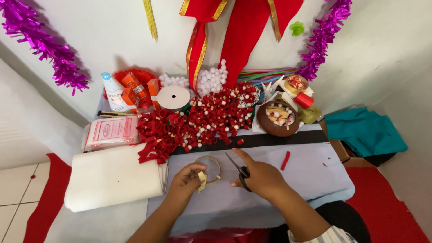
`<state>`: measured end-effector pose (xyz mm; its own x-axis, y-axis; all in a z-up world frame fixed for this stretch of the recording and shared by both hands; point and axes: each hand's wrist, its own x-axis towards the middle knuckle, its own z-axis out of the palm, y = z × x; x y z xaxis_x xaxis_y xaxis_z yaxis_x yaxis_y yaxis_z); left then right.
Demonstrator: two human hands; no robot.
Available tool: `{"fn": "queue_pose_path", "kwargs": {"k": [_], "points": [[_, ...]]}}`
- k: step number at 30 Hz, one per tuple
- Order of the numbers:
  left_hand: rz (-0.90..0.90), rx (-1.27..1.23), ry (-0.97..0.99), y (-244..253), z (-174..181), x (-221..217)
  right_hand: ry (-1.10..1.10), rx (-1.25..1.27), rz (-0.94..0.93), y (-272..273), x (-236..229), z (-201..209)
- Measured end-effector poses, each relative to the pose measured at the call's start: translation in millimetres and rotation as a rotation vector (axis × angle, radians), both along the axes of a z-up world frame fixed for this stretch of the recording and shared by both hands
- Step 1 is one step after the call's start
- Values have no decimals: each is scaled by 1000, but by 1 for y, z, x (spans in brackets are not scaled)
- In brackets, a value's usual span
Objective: Cutting small pieces of yellow tape and applying them to a gold bangle as part of a handicraft project.
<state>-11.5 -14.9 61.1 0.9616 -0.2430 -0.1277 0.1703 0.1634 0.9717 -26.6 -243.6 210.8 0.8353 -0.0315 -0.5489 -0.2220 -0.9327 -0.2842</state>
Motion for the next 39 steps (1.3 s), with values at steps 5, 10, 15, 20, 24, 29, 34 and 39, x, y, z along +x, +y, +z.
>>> {"fn": "queue_pose_path", "kwargs": {"k": [5, 10, 15, 20, 24, 29, 34, 39], "points": [[-19, 13, -25, 1, 5, -1, 9, -95, -23, -17, 2, -4], [-21, 56, -39, 1, 1, 0, 56, -179, -32, -18, 2, -8], [-30, 28, -40, 2, -1, 0, 93, -164, -3, -13, 4, -15], [-36, 21, -56, 3, -3, 0, 144, -242, 65, -7, 1, -9], [-58, -9, -58, 3, -5, 0, -196, -175, 104, -18, 1, -52], [-68, -8, -66, 0, -3, 0, -345, 280, -32, 4, 0, -79], [-71, 15, -73, -1, 0, -2, -226, 426, -210, 22, 4, -81], [-64, 20, -24, -2, 3, -3, -188, 442, -257, 25, 10, -87]]}}
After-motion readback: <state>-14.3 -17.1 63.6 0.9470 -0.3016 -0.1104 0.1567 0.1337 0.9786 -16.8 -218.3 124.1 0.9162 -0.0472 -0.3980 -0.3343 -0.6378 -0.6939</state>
